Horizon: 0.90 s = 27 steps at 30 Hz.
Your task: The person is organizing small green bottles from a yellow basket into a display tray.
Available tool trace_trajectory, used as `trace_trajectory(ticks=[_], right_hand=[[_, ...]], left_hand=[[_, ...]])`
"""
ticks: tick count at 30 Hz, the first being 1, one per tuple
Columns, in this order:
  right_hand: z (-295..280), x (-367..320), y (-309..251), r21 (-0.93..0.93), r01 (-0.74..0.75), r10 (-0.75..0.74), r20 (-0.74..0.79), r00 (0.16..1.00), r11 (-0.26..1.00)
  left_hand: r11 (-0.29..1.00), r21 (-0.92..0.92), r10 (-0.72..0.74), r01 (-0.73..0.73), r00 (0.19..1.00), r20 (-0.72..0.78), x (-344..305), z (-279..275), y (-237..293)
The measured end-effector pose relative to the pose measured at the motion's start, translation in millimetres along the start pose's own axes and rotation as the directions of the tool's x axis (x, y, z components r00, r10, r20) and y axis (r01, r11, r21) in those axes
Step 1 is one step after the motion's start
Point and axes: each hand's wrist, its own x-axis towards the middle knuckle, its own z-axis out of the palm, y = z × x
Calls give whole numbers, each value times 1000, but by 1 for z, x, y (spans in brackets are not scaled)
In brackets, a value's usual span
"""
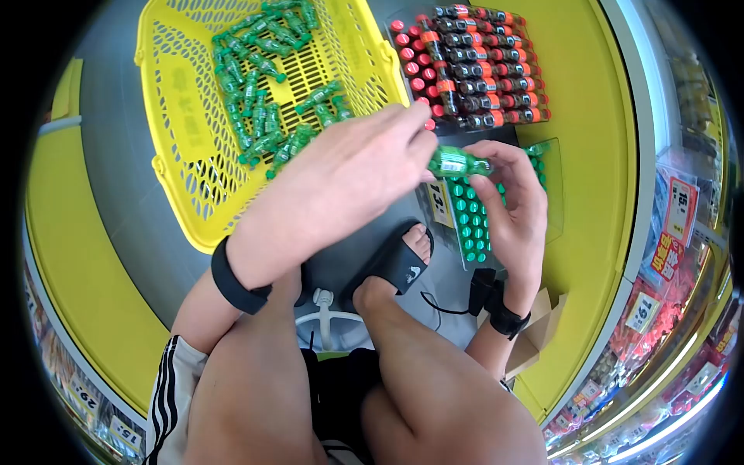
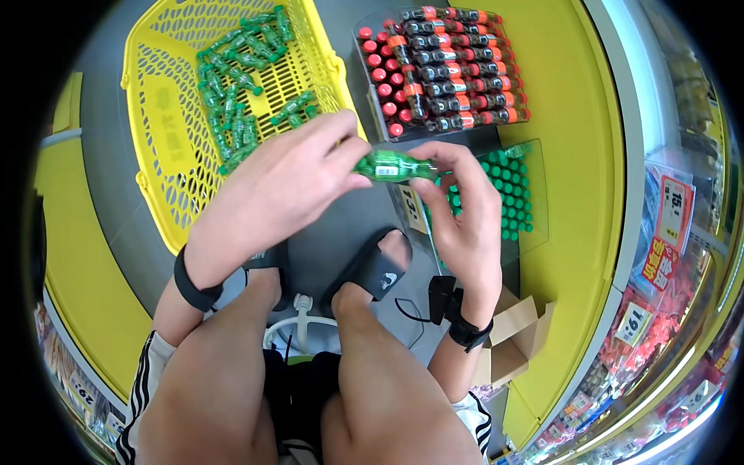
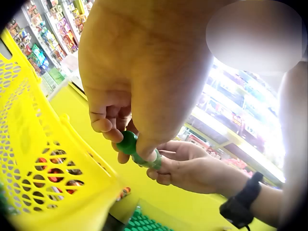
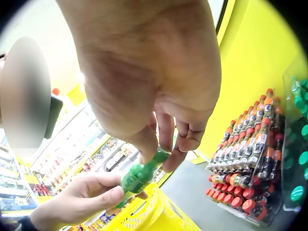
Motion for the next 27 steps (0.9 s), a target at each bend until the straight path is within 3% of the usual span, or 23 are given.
trace_trajectory(ticks=[3,6,11,12,15,16,21,27], right_hand=[[-17,-21,10,192,-71,83,-53,995,979],[-30,-35,27,269,-115,140,-74,987,956],[-59,-45,58,167,-188,215,-167,962,968],[-67,-45,67,130,-220,241,-182,953,967],[-82,-46,94,55,-271,277,-211,937,961],[-84,-44,102,74,-272,282,-243,928,959],[-98,-42,141,136,-302,330,-296,896,943],[-110,-41,184,72,-302,309,-310,899,950]], left_hand=[[999,-43,-5,4,1000,-12,14,13,16],[998,-54,36,-36,999,2,26,32,28],[991,-112,73,-69,997,28,49,75,47],[977,-210,49,-30,995,88,55,84,48],[960,-279,15,23,991,134,68,117,47],[956,-294,37,-19,998,57,72,133,45],[957,-278,111,-83,990,87,87,180,38],[952,-213,247,-222,964,100,97,219,35]])
